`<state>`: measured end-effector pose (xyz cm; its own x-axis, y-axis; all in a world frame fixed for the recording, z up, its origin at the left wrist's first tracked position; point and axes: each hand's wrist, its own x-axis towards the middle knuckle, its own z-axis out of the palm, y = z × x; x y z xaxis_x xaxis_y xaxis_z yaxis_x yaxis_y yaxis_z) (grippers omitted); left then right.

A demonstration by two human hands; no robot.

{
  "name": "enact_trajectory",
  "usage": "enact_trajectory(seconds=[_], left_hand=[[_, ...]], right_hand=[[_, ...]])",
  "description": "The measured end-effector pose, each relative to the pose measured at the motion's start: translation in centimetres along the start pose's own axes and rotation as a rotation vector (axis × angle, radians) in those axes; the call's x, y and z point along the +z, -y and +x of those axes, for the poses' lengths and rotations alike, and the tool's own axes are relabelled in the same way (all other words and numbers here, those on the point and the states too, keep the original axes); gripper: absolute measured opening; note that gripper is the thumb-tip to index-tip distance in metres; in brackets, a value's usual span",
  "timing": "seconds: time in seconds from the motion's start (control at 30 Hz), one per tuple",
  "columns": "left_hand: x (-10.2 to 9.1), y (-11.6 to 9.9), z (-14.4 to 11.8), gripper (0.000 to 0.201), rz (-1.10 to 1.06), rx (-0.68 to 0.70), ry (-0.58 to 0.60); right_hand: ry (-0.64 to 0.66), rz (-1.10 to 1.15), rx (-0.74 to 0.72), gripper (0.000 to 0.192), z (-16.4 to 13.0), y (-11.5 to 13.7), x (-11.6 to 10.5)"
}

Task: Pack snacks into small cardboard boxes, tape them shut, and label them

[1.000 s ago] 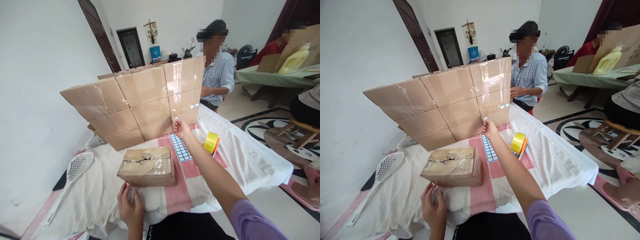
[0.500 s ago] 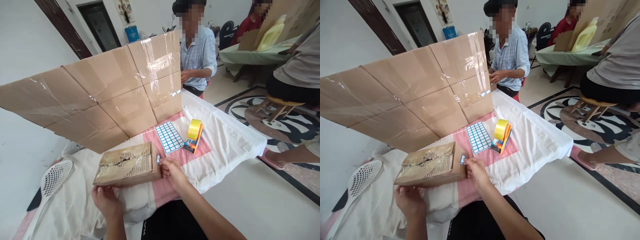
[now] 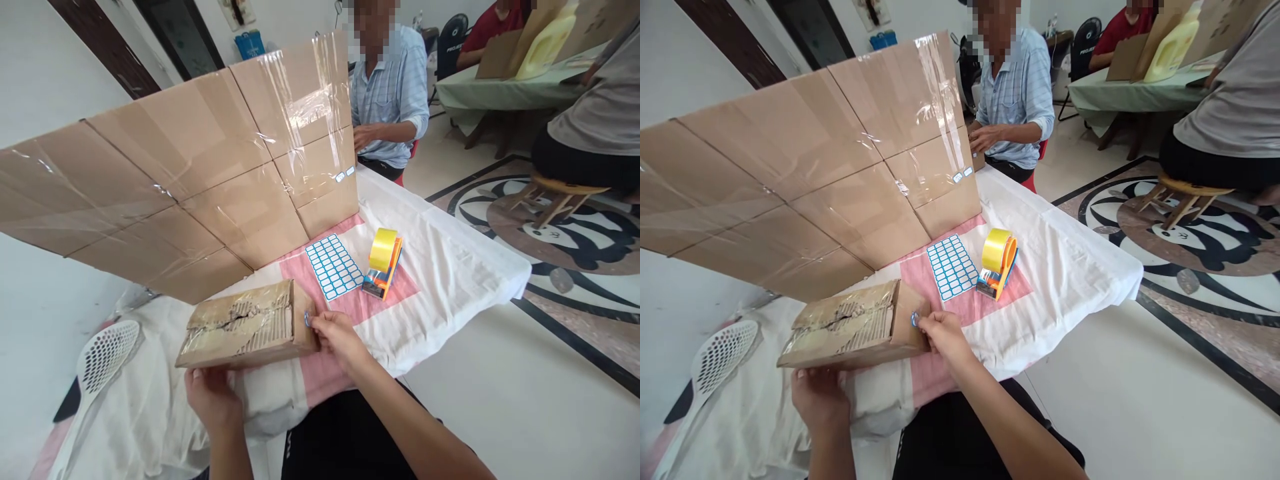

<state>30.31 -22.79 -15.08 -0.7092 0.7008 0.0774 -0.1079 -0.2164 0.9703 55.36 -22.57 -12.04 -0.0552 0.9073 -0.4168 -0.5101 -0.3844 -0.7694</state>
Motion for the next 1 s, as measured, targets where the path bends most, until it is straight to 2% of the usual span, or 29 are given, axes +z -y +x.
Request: enact_trajectory(seconds=[0.1, 0.23, 0.27, 0.33, 0.4, 0.43, 0.5, 0.63, 0.73, 0.8, 0.93, 1.0], left_hand=[[0.1, 0.0, -0.2, 0.026, -0.002, -0.010, 0.008], [0.1, 0.0, -0.1, 0.026, 0.002, 0.001, 0.003], [0.1, 0.1, 0.0, 0.026, 0.005, 0.001, 0.006], [0.1, 0.1, 0.0, 0.026, 0.014, 0.002, 0.013], [0.1, 0.1, 0.1, 0.027, 0.023, 0.005, 0.015], [0.1, 0.1, 0.1, 0.026, 0.026, 0.006, 0.015], [0.0, 0.2, 0.1, 0.026, 0.031, 0.005, 0.014], [-0.4, 0.6, 0.4, 0.029, 0.039, 0.013, 0.015], [-0.4, 0.8, 0.6, 0.029, 0.029, 0.030, 0.003], [-0.3, 0.6, 0.6, 0.027, 0.021, 0.002, 0.009], [0.4, -0.4, 0.0, 0.027, 0.031, -0.059, 0.072], [0.7, -0.8, -0.3, 0.028, 0.055, -0.057, 0.091]], right_hand=[[-0.050, -0.086, -0.150, 0.036, 0.0, -0.4, 0.1], [-0.091, -0.169, -0.443, 0.017, -0.8, -1.2, -0.8], [-0.059, -0.256, -0.511, 0.027, -1.0, -1.2, -1.2], [0.071, -0.512, -0.610, 0.076, -1.3, -0.9, -2.3], [0.242, -0.764, -0.639, 0.120, -1.1, -0.2, -3.1], [0.312, -0.848, -0.630, 0.131, -0.8, 0.1, -3.4], [0.381, -0.913, -0.605, 0.138, -0.2, 0.7, -3.5], [0.378, -0.845, -0.614, 0.147, -0.1, 1.4, -2.7], [0.339, -0.741, -0.653, 0.143, -1.6, 3.4, -3.3], [0.261, -0.676, -0.701, 0.134, -3.1, 6.1, -4.8], [-0.021, -0.438, -0.932, 0.087, -6.2, 12.6, -8.7], [-0.079, -0.373, -1.019, 0.073, -7.2, 14.1, -9.6]])
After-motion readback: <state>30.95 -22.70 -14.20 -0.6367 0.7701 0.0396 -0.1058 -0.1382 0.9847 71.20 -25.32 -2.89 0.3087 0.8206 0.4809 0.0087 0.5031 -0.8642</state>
